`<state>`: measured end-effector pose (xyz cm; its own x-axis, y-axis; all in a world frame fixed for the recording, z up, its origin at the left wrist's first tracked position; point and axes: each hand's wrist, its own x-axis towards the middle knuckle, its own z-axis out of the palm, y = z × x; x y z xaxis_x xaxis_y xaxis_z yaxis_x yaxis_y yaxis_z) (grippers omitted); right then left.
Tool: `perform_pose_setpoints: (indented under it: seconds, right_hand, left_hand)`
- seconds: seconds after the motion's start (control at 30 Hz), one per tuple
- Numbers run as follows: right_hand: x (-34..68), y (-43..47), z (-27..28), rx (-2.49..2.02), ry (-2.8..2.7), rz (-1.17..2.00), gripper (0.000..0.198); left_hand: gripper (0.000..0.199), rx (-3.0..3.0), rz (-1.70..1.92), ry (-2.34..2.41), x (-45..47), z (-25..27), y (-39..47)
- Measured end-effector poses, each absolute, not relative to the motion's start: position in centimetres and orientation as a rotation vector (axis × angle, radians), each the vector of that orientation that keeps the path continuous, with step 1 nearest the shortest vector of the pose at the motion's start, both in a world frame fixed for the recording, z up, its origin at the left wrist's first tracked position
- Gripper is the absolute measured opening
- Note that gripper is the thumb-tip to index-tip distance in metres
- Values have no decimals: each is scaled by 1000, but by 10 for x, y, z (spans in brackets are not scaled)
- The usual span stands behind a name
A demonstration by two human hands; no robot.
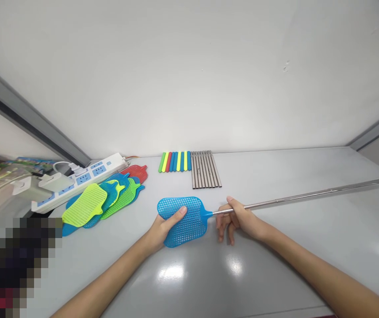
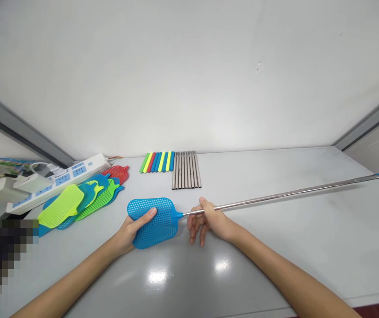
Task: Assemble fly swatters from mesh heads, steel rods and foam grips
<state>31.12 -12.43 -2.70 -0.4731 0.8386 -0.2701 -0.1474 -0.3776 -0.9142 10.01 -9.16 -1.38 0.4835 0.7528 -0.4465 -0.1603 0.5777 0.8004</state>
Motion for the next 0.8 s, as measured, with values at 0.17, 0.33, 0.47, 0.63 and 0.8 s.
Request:
perform_pose_setpoints:
  seconds: [0.17,0.33,0.47,0.63,0.8]
  right_hand:
    - [311,-125,-28,-981,-1103,1971,60]
    - [311,-125,-27,-981,-1083,1996,59]
    - [310,-125,-26,-982,-1096,2011,60]
    - [310,-125,-25,-993,-1101,2012,61]
    - [310,-125,-26,-974,-1082,2016,60]
  left_hand:
    - [27,768,626,900,99,-14,-90]
    - [28,766,627,891,99,-15,-90]
    - [27,771,633,898,99,-15,-90]
    - [27,775,625,888,99,-16,-89]
    - [27,787,629,885,100,-16,-89]
